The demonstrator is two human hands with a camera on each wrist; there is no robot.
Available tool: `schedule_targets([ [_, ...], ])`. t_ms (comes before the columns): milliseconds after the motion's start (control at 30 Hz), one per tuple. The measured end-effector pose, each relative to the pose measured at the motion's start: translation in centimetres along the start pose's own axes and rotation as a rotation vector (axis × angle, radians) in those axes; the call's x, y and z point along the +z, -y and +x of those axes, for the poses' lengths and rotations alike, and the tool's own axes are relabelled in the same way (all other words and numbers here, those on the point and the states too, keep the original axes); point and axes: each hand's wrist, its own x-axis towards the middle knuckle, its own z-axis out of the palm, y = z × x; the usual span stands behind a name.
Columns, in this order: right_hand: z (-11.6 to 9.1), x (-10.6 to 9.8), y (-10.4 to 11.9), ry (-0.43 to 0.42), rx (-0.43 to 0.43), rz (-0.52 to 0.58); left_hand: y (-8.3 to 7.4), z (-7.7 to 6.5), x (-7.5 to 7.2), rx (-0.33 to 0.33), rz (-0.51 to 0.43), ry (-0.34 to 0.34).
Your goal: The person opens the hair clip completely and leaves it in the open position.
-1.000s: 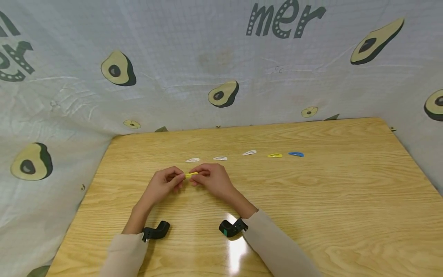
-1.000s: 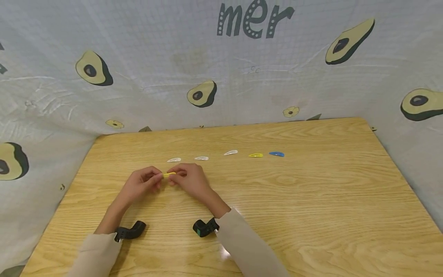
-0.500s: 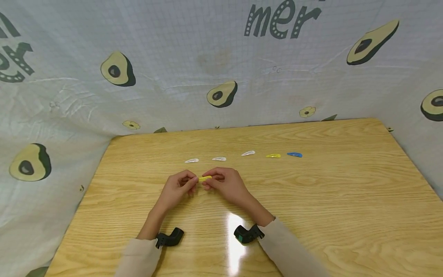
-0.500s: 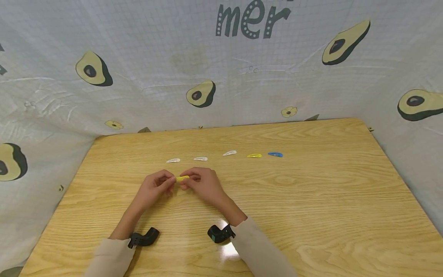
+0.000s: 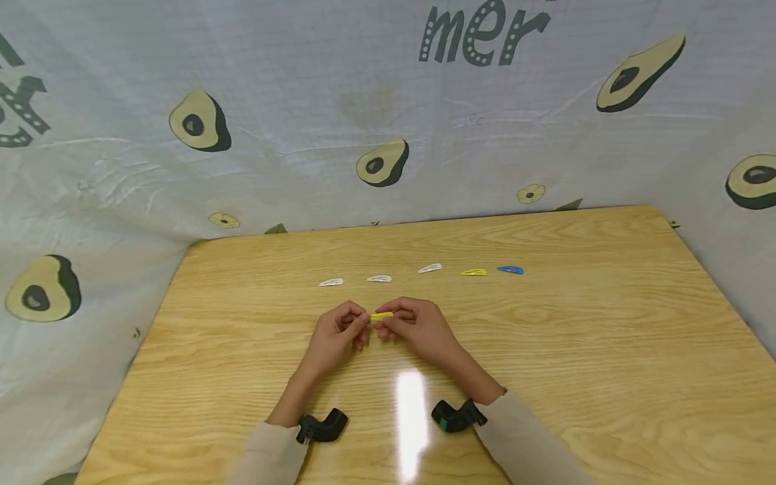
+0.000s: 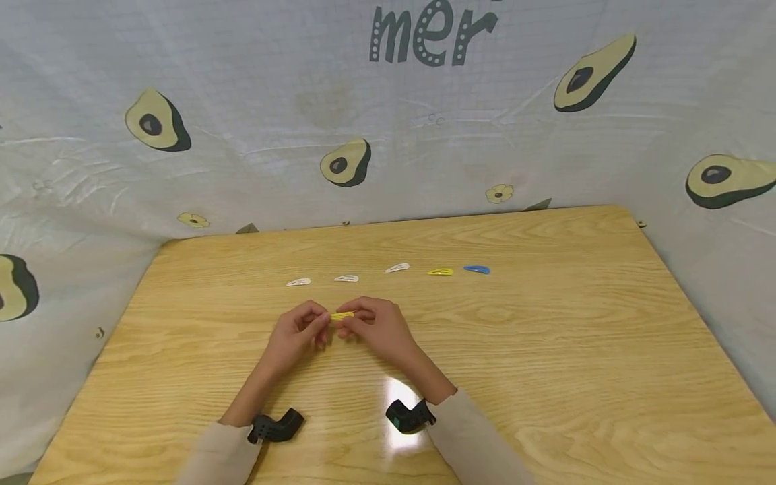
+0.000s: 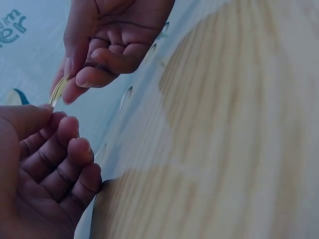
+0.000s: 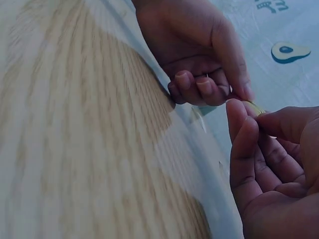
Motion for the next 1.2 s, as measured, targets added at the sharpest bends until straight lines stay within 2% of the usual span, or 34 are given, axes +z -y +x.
schedule_targets([
  [133, -0.8, -0.9, -0.3, -0.01, 0.026, -0.008, -0.2, 0.0, 1.1, 0.007, -0.01, 0.014],
  [267, -1.7, -1.8, -0.6, 0.0, 0.047, -0.028, -0.3, -0.3, 2.3, 0.011, 0.02, -0.007],
  [367, -2.4, -2.4, -0.8, 0.001, 0.054, -0.035, -0.4, -0.4, 3.0, 0.039, 0.099, -0.02],
  [467, -3.1, -3.0, -1.0, -0.002, 0.057, -0.034, -0.6, -0.5, 3.6, 0.094, 0.166, -0.016],
  [567, -4.0, -3.4, -1.3, -0.018, 0.055, -0.036, -0.7, -0.6, 4.3, 0.135, 0.195, 0.007],
  [700, -5.3, -4.0, -1.5, -0.042, 0.038, -0.062, -0.8, -0.8, 5.3, 0.149, 0.204, 0.05],
  [867, -6.6, -4.0, -1.3, -0.046, 0.035, -0.088, -0.9, -1.5, 6.0, 0.141, 0.22, 0.055],
  [1133, -8.1, -3.4, -1.0, -0.064, -0.041, -0.107, -0.9, -2.2, 6.5, 0.144, 0.229, 0.043],
  [1200, -8.3, -3.2, -0.2, -0.07, -0.05, -0.12, -1.0, -2.2, 6.6, 0.153, 0.242, 0.038],
])
